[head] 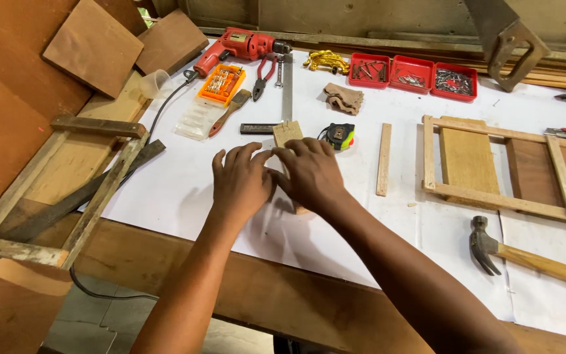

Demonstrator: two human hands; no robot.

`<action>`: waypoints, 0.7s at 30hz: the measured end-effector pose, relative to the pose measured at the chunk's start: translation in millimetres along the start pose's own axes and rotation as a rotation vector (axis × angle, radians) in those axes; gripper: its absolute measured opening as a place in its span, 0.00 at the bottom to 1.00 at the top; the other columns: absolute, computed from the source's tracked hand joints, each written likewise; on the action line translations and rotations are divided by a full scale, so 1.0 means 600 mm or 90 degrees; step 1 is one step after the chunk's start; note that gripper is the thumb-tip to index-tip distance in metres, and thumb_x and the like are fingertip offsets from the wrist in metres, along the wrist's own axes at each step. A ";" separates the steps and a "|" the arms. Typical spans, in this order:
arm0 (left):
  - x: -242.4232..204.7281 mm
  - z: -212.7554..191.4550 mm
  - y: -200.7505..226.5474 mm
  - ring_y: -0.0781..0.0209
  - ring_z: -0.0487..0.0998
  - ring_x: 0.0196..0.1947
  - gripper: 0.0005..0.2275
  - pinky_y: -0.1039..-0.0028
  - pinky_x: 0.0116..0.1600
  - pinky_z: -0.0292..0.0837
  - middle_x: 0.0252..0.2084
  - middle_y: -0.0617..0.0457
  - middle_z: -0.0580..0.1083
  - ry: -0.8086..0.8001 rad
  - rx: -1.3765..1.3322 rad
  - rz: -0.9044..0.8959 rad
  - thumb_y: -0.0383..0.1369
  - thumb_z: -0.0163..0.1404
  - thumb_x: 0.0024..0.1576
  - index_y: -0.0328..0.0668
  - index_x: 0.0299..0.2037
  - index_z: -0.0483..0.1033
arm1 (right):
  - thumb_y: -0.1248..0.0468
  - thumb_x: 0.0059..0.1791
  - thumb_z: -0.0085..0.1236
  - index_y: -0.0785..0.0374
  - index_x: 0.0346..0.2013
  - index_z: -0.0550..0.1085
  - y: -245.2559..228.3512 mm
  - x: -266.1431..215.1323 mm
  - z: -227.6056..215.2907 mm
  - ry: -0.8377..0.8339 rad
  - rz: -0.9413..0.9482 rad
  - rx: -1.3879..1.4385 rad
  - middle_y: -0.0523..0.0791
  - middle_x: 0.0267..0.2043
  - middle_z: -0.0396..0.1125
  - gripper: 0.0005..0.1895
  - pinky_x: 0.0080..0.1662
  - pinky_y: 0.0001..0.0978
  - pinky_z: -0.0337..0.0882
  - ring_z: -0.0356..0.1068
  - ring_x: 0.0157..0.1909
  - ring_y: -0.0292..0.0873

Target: Assembling a wooden frame by sanding pieces, measuring dimensions, and nailing the structure together.

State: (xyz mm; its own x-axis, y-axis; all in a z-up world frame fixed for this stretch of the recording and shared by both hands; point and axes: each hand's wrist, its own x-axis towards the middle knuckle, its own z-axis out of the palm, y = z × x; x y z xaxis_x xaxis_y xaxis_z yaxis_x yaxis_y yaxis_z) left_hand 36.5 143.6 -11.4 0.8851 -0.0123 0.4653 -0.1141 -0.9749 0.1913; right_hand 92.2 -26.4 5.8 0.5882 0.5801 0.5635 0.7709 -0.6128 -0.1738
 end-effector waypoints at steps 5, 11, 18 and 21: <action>0.090 0.023 0.153 0.51 0.76 0.53 0.17 0.50 0.63 0.58 0.52 0.52 0.77 -0.026 -0.133 0.108 0.36 0.59 0.52 0.45 0.52 0.80 | 0.54 0.45 0.62 0.52 0.54 0.77 0.119 -0.065 -0.086 -0.038 0.150 -0.074 0.45 0.52 0.73 0.23 0.56 0.48 0.64 0.67 0.57 0.52; 0.167 0.127 0.302 0.48 0.83 0.36 0.07 0.58 0.41 0.78 0.38 0.47 0.80 -0.301 -0.033 0.108 0.34 0.57 0.56 0.44 0.42 0.83 | 0.47 0.47 0.60 0.53 0.42 0.79 0.203 -0.147 -0.127 -0.230 0.288 -0.255 0.42 0.35 0.73 0.17 0.47 0.45 0.62 0.68 0.44 0.48; 0.185 0.253 0.316 0.44 0.84 0.37 0.07 0.58 0.39 0.80 0.34 0.42 0.81 -0.288 -0.053 0.032 0.34 0.58 0.56 0.38 0.36 0.79 | 0.41 0.47 0.59 0.57 0.27 0.80 0.218 -0.165 -0.116 -0.219 0.266 -0.229 0.44 0.28 0.71 0.23 0.44 0.42 0.59 0.66 0.37 0.46; 0.193 0.222 0.325 0.42 0.83 0.38 0.12 0.57 0.39 0.80 0.35 0.40 0.80 -0.319 -0.081 -0.045 0.38 0.61 0.53 0.38 0.37 0.76 | 0.44 0.51 0.56 0.56 0.29 0.79 0.222 -0.173 -0.105 -0.237 0.261 -0.256 0.43 0.29 0.71 0.20 0.44 0.41 0.60 0.66 0.37 0.45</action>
State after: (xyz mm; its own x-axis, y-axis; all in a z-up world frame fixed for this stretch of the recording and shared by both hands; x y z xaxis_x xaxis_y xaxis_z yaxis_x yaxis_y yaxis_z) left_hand 176.9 -77.4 -35.3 0.9964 -0.0832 -0.0173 -0.0731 -0.9430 0.3248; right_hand 118.6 -202.0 -25.2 0.9138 0.3600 0.1881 0.3591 -0.9324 0.0402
